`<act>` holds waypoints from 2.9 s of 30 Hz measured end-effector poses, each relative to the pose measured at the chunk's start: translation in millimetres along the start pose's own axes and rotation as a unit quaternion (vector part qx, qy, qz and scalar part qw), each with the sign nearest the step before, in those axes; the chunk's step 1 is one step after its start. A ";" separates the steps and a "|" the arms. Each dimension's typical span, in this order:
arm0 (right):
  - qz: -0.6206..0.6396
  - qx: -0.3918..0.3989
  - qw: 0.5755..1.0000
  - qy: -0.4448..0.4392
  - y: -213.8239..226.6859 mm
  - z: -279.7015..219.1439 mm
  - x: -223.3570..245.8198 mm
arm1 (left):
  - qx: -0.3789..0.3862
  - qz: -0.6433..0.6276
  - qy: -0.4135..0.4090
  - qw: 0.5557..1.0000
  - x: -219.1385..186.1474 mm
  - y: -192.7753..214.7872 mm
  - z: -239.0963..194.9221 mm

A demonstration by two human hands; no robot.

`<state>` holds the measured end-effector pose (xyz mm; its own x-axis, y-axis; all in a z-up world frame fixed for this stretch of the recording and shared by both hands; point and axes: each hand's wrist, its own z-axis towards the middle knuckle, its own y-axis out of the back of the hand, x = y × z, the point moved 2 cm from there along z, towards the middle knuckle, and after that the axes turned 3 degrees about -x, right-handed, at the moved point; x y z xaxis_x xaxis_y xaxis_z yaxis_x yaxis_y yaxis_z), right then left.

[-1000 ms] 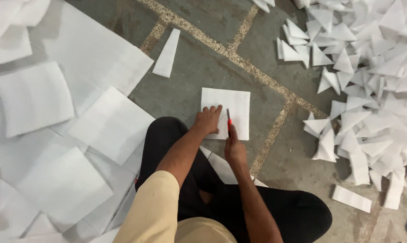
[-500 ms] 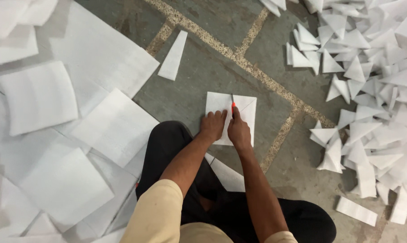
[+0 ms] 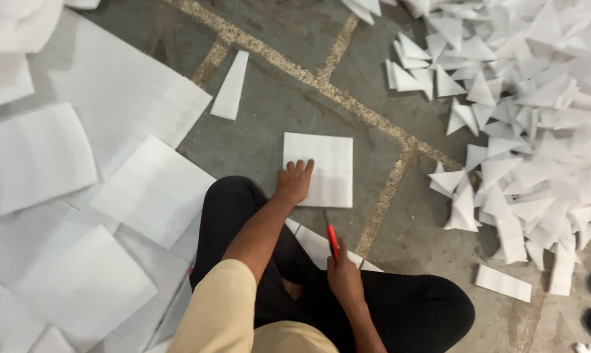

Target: The person sits on the floor and repeatedly cuts square white foam sheets into smaller pieces using a red utility knife. Cut pieces are tossed aside, forming a growing pile of offcuts.

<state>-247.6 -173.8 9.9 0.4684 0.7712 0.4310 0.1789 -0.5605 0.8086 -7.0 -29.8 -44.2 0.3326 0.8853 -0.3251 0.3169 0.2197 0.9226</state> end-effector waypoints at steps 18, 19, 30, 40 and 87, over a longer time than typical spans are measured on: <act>0.479 -0.099 0.862 -0.132 -16.3 147.2 -60.6 | 0.010 -0.319 0.144 0.937 -5.8 -33.6 1.8; 0.474 -0.091 0.864 -0.143 -16.1 145.0 -58.0 | -0.024 -0.325 0.112 0.939 -15.6 -36.4 -2.0; 0.650 0.050 0.758 -0.041 -35.1 146.7 -20.7 | -0.041 -0.381 0.097 0.919 -79.5 -9.2 -26.7; 0.534 0.091 0.838 -0.065 -17.7 119.9 -13.7 | -0.071 -0.719 0.131 0.679 -36.7 -12.4 -78.7; 0.255 -0.121 0.927 0.247 26.9 19.4 -31.2 | 0.231 -0.407 -0.181 0.865 -77.0 29.0 -129.0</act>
<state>-240.7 -218.8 10.4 -0.0244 0.5023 0.8643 -0.1835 -0.8521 0.4901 -138.0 -38.7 34.4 0.0619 0.3100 -0.9487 0.8698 0.4494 0.2036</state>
